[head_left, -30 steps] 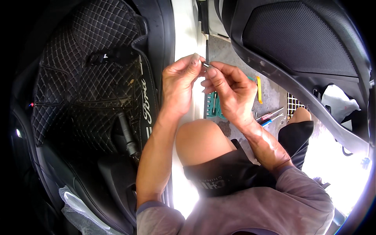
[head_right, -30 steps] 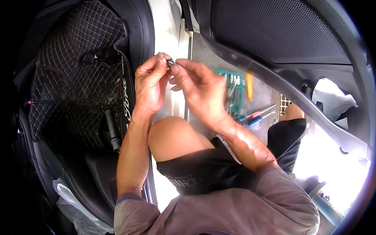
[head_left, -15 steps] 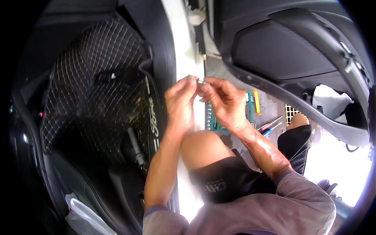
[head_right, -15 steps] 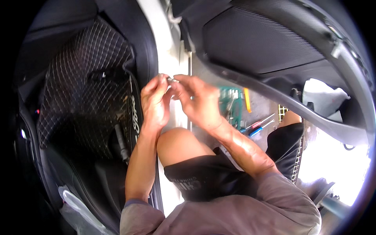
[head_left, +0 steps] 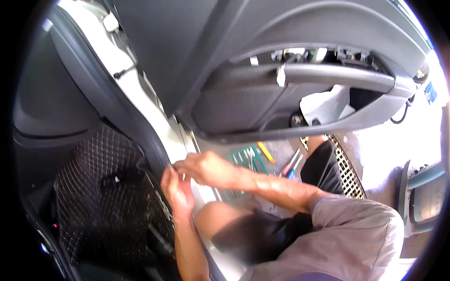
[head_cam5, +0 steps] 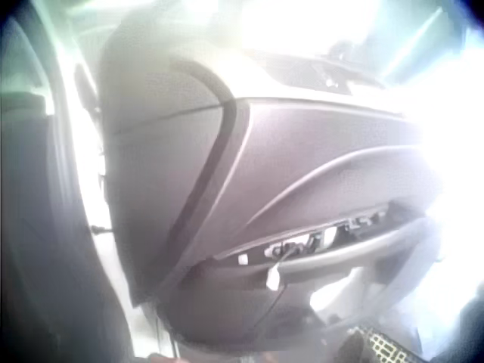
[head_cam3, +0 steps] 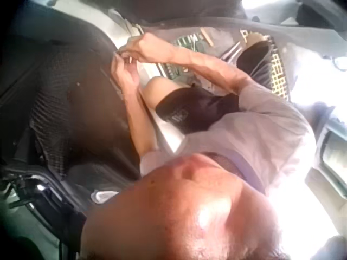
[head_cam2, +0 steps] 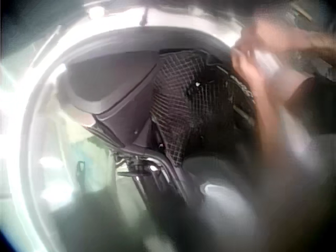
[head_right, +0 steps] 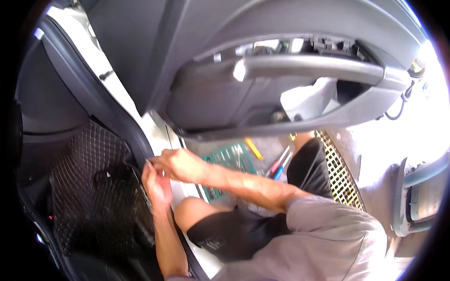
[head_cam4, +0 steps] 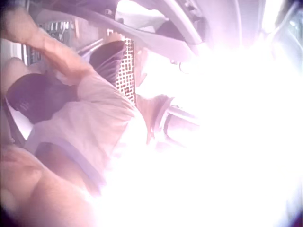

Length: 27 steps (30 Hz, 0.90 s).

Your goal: The person selects socket bits from a tool kit, attaches them to a screwdriver handle, and unscrews fasteners from the car door panel. The person then removes the screws and unfastens the interior door handle by hand.

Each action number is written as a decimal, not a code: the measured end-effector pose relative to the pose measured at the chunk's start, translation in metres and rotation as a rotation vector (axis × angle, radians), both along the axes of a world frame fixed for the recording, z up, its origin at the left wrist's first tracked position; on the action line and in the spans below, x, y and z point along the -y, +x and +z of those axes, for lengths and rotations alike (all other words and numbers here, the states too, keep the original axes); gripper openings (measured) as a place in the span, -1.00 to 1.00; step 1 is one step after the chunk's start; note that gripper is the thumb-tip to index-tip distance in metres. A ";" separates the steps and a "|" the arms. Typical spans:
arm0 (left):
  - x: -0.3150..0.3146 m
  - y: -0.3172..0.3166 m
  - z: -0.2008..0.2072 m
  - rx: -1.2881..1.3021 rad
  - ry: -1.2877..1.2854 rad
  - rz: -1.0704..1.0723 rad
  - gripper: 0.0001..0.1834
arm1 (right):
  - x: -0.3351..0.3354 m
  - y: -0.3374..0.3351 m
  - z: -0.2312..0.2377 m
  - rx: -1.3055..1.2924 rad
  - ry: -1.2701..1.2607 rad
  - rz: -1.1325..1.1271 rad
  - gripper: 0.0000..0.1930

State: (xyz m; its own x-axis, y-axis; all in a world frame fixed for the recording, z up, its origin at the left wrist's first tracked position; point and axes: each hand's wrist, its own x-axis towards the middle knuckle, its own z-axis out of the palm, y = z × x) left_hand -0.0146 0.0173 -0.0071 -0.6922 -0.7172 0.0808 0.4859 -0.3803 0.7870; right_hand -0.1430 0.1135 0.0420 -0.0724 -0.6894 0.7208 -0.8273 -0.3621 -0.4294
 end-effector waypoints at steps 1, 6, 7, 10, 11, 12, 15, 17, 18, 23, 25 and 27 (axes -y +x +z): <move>0.003 -0.002 -0.002 -0.011 0.020 -0.030 -0.79 | -0.001 -0.004 0.002 -0.052 -0.004 -0.023 -0.79; 0.009 -0.011 0.009 0.070 0.103 -0.059 -0.81 | 0.011 -0.012 -0.015 0.123 -0.044 -0.111 -0.84; 0.011 -0.013 0.007 0.082 0.092 -0.053 -0.80 | 0.013 -0.012 -0.019 0.174 -0.067 -0.128 -0.81; 0.019 -0.010 -0.007 0.084 0.089 -0.058 -0.81 | 0.011 0.000 -0.041 0.336 -0.099 -0.218 -0.81; 0.019 -0.010 -0.011 0.135 0.084 -0.018 -0.81 | 0.014 0.005 -0.051 0.384 -0.139 -0.250 -0.81; 0.020 -0.009 -0.011 0.191 0.078 0.017 -0.82 | 0.016 0.010 -0.058 0.409 -0.166 -0.283 -0.82; 0.026 0.000 -0.014 0.309 0.014 0.033 -0.84 | 0.014 0.030 -0.068 0.482 -0.133 -0.393 -0.77; 0.028 0.000 -0.015 0.305 0.020 0.012 -0.83 | 0.014 0.032 -0.077 0.624 -0.123 -0.401 -0.70; 0.028 0.001 -0.013 0.311 -0.010 0.016 -0.83 | 0.014 0.031 -0.078 0.736 -0.072 -0.315 -0.68; 0.033 0.003 -0.019 0.389 -0.057 0.077 -0.78 | -0.014 0.005 -0.112 0.801 0.216 -0.286 -0.68; 0.032 0.000 -0.015 0.426 -0.079 0.128 -0.77 | -0.032 -0.025 -0.172 0.526 0.422 -0.488 -0.73; 0.030 -0.002 -0.017 0.474 -0.132 0.161 -0.75 | -0.054 -0.061 -0.220 0.647 0.758 -0.774 -0.67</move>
